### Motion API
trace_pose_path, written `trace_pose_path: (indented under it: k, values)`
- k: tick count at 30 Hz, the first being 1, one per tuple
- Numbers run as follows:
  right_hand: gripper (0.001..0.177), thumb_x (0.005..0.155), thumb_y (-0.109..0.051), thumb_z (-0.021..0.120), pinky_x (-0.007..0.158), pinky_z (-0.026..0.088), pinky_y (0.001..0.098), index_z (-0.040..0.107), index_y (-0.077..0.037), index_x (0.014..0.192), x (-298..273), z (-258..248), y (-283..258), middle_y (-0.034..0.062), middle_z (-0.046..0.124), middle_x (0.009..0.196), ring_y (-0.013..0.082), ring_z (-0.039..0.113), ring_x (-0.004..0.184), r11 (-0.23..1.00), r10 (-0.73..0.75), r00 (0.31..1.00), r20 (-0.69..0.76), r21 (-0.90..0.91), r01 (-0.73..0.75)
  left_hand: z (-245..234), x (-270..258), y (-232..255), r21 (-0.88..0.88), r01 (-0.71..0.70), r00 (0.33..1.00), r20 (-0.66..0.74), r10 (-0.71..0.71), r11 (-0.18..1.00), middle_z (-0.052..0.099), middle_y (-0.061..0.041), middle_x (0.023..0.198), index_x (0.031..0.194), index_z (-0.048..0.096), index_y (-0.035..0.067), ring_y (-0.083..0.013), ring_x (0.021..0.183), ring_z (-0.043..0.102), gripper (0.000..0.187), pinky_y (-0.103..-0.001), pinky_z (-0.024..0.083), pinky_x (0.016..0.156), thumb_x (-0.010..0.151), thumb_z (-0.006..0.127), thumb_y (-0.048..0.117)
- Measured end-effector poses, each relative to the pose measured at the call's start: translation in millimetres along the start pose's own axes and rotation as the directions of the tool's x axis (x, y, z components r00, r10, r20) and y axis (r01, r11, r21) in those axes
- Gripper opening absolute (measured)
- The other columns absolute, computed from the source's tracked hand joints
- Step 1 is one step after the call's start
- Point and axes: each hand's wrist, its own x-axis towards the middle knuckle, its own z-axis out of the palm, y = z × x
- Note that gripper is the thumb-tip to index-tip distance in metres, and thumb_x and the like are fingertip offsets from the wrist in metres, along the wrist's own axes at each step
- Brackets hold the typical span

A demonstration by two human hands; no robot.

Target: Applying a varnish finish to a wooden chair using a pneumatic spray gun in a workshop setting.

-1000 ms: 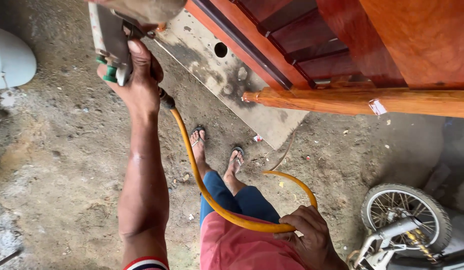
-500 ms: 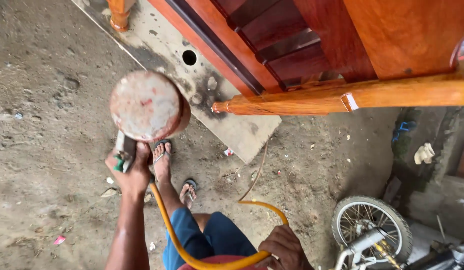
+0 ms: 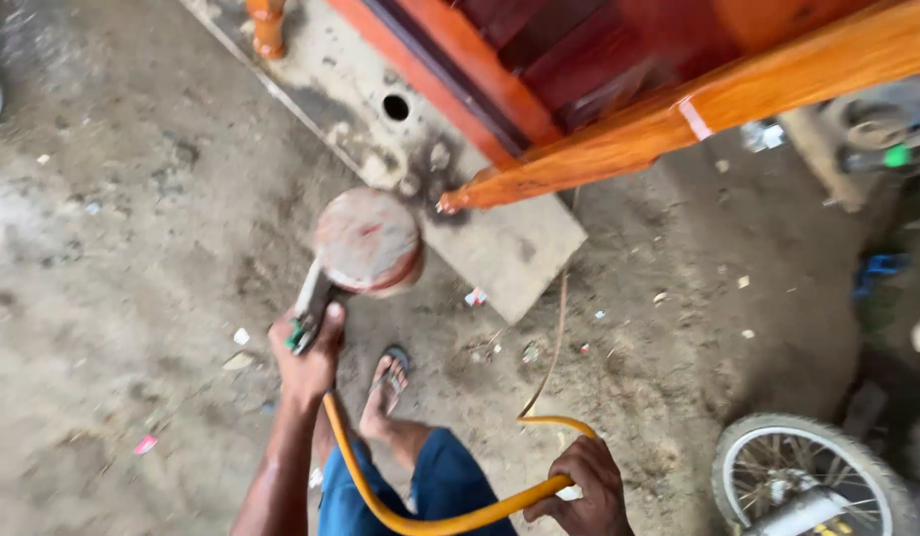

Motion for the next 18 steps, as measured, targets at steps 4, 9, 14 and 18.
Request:
trace_pose_path:
  k: [4, 9, 14, 18]
  values:
    - [0.062, 0.073, -0.073, 0.074, 0.067, 0.043, 0.0321, 0.055, -0.014, 0.072, -8, 16, -7, -0.0038, 0.051, 0.065, 0.0143, 0.047, 0.058, 0.999, -0.041, 0.999, 0.000, 0.034, 0.041, 11, 11, 1, 0.062, -0.102, 0.981, 0.173, 0.090, 0.993, 0.047, 0.006, 0.060, 0.070, 0.052, 0.016, -0.0048, 0.056, 0.039, 0.039, -0.027, 0.030, 0.047, 0.098, 0.073, 0.034]
    - [0.062, 0.074, -0.074, 0.072, 0.061, 0.043, 0.0306, 0.057, -0.015, 0.075, -15, 35, -1, -0.0030, 0.056, 0.064, 0.0127, 0.051, 0.057, 0.999, 0.020, 0.995, -0.099, 0.047, -0.015, 51, 37, 15, 0.139, -0.251, 0.900, 0.398, 0.178, 0.958, 0.072, -0.002, 0.083, 0.113, 0.080, 0.006, -0.0111, 0.061, 0.054, 0.050, -0.029, 0.042, 0.051, 0.098, 0.063, 0.051]
    - [0.061, 0.071, -0.075, 0.072, 0.062, 0.043, 0.0308, 0.057, -0.015, 0.072, -10, 48, 4, -0.0048, 0.055, 0.061, 0.0118, 0.050, 0.054, 0.999, 0.046, 0.969, -0.244, 0.016, -0.043, 104, 59, 13, 0.129, -0.315, 0.798, 0.572, 0.189, 0.940, 0.079, -0.008, 0.096, 0.117, 0.073, 0.006, -0.0087, 0.044, 0.056, 0.068, -0.028, 0.046, 0.033, 0.095, 0.051, 0.067]
    - [0.055, 0.073, -0.068, 0.073, 0.060, 0.040, 0.0317, 0.055, -0.017, 0.069, -9, 68, 10, -0.0059, 0.052, 0.057, 0.0115, 0.047, 0.051, 0.997, 0.077, 0.953, -0.294, 0.013, -0.076, 142, 79, -11, 0.020, -0.428, 0.711, 0.625, 0.323, 0.904, 0.077, -0.026, 0.116, 0.118, 0.069, -0.007, -0.0258, 0.066, 0.081, 0.037, -0.032, 0.065, 0.042, 0.102, 0.063, 0.026]
